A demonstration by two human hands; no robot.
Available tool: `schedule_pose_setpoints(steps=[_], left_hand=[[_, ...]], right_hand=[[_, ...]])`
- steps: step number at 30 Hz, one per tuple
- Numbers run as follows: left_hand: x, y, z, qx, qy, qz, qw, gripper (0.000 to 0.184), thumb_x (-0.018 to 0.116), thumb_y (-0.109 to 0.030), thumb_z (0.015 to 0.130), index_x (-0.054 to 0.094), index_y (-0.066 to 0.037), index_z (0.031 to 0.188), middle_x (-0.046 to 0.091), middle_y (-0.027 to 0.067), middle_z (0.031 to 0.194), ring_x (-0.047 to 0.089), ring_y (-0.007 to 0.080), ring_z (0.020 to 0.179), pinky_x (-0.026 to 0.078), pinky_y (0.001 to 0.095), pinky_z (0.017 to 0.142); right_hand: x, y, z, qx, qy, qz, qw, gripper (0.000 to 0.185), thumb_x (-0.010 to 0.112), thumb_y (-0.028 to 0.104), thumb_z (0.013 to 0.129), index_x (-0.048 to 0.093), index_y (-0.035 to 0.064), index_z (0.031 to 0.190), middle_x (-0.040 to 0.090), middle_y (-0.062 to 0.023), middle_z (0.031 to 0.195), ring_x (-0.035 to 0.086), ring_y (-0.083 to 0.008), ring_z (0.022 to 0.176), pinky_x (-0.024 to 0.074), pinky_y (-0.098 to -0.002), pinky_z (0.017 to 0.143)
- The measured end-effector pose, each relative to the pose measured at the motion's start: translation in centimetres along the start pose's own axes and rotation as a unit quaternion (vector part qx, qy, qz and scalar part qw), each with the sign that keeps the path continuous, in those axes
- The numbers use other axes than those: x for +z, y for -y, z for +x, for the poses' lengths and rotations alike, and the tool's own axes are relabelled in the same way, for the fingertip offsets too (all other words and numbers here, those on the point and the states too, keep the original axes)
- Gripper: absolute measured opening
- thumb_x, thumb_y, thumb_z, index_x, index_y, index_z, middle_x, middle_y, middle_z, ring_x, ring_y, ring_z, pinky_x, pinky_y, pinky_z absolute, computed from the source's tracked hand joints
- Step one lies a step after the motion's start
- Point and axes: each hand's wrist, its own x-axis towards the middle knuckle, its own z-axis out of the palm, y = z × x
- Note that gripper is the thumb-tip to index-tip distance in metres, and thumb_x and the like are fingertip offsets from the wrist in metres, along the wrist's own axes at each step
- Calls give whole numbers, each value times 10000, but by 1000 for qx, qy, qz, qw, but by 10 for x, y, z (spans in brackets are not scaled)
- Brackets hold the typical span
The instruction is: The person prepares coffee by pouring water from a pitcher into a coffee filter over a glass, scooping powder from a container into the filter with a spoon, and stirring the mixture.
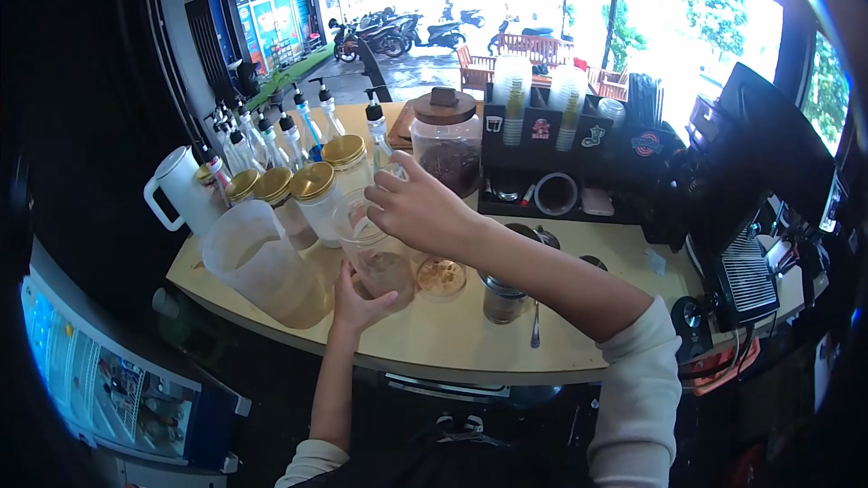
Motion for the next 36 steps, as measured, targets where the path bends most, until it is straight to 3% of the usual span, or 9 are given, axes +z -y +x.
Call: schedule_pose_setpoints(steps=[5,10,12,19,24,26,30,32,36], left_hand=[[-3,-7,3,22,2,-20,1000,868,875,-288,519,440,20,1204,582,175,1093,566,291,1069,453,391,921],[-1,-3,-1,6,15,-16,1000,880,869,-276,531,426,14,1234,548,179,1150,526,303,1125,422,392,965],[2,-9,-3,62,-72,-11,995,878,868,-282,536,425,13,1234,498,190,1223,469,309,1186,378,407,1007],[17,-28,-19,209,-254,57,943,640,789,-195,670,472,-9,1195,501,174,1164,497,301,1087,407,411,935],[60,-114,-15,298,-57,-4,953,498,741,-135,716,521,-9,1145,525,145,1119,529,285,1025,444,372,877],[83,-126,-6,263,16,-82,961,603,735,-191,725,477,-6,1238,511,137,1175,513,279,1111,400,384,980],[107,-144,14,249,100,-112,957,796,796,-197,681,394,-16,1344,508,137,1233,506,264,1174,384,370,1028],[111,-149,18,136,200,-160,957,935,850,-179,630,332,-26,1393,480,144,1306,484,236,1220,374,360,1052],[118,-146,21,141,159,-133,968,877,879,-190,571,440,-18,1311,584,121,1202,568,225,1133,418,361,1012]], right_hand=[[9,3,9,-1,22,49,999,229,623,100,742,654,101,969,584,-24,1071,519,-171,1115,281,-472,1084],[-31,3,-35,124,-46,164,978,303,622,39,730,649,79,1030,550,-90,1176,503,-231,1149,288,-486,1069],[-40,1,-70,147,-75,171,971,295,644,38,733,647,80,1025,548,-94,1184,508,-266,1131,320,-468,1039],[-31,12,-226,481,-184,184,837,235,620,22,809,616,34,1044,541,-137,1134,544,-290,1057,417,-356,911],[31,50,-316,611,-239,187,731,196,573,83,894,583,23,1081,537,-118,1122,562,-231,964,438,-322,860],[46,67,-325,686,-320,316,572,183,526,140,952,569,19,1082,547,-82,1077,551,-160,917,440,-278,819],[59,84,-324,667,-360,332,562,189,497,177,978,549,7,1043,539,-22,888,512,-85,822,429,-238,729],[52,85,-321,666,-360,327,566,191,493,191,984,543,8,1007,525,-11,853,482,-73,766,412,-232,689],[52,84,-321,656,-395,358,534,194,495,199,984,531,11,950,512,-4,811,454,-72,724,387,-227,656]])
